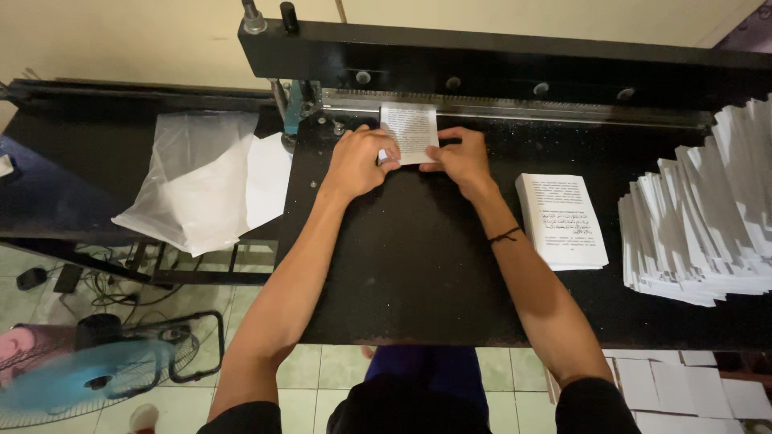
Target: The person repeatedly picks up printed sheets of paper, aligns them under a paper cutter, and cuts them. The cut sheets are then placed into a growing stack on the table.
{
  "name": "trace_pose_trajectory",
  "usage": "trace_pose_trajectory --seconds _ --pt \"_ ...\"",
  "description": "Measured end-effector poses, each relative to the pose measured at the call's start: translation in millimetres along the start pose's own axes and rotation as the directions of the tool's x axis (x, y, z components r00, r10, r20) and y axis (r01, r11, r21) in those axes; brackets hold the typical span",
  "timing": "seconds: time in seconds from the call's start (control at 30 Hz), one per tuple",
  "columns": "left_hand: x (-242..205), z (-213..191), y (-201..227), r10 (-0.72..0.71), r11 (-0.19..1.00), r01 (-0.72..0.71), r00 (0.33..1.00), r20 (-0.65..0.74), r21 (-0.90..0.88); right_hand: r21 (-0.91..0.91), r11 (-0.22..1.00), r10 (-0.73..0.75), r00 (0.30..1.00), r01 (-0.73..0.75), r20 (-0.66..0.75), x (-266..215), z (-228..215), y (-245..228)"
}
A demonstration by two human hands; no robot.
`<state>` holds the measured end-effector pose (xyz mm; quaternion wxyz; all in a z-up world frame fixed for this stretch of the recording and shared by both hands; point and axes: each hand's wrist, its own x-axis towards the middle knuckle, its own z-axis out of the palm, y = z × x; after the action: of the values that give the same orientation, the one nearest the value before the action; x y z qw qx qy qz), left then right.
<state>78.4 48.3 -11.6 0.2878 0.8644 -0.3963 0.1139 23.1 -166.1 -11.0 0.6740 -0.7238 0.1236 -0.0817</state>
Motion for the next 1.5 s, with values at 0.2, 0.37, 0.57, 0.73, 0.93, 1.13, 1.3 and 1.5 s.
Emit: trace_pose_trajectory --seconds 0.2,0.37,0.57,0.73,0.93,1.13,1.3,1.5 --pt "-2.5 -3.1 4.0 0.013 1.000 -0.013 1.000 -0.019 -0.016 -0.047 0.999 -0.007 1.000 0.008 0.014 0.5 -1.0 1.0" --pt "-0.3 -0.2 1.0 -0.004 1.000 0.004 1.000 -0.005 -0.004 -0.032 0.999 -0.012 1.000 0.013 0.017 6.8 -3.7 6.9" --pt "0.4 -4.5 2.6 0.003 1.000 -0.003 1.000 0.005 -0.008 -0.034 0.999 0.007 1.000 -0.007 0.009 15.5 -1.3 18.8" --pt "0.1 3.6 0.5 -0.020 0.999 0.020 1.000 -0.015 -0.033 -0.015 1.000 0.022 1.000 -0.022 -0.018 -3.2 1.4 -4.3" --pt "-6.4 -11.4 16.3 -0.054 0.982 0.033 0.993 -0.107 -0.184 -0.001 0.997 0.082 0.995 -0.082 0.048 5.4 -5.8 6.6" --pt "-12.4 -19.1 35.1 -0.323 0.912 0.261 0.932 -0.162 -0.315 -0.106 0.994 -0.005 0.984 0.024 0.176 -21.0 -12.7 -19.7" --pt "-12.5 -25.2 56.5 -0.301 0.856 0.240 0.951 -0.065 -0.457 -0.090 0.968 -0.200 0.940 0.233 0.277 -8.6 0.4 -0.6" --pt "-11.7 -13.1 51.5 -0.117 0.853 -0.045 0.954 -0.276 -0.519 -0.111 0.906 -0.398 0.911 0.409 0.106 -24.3 27.7 -0.5"
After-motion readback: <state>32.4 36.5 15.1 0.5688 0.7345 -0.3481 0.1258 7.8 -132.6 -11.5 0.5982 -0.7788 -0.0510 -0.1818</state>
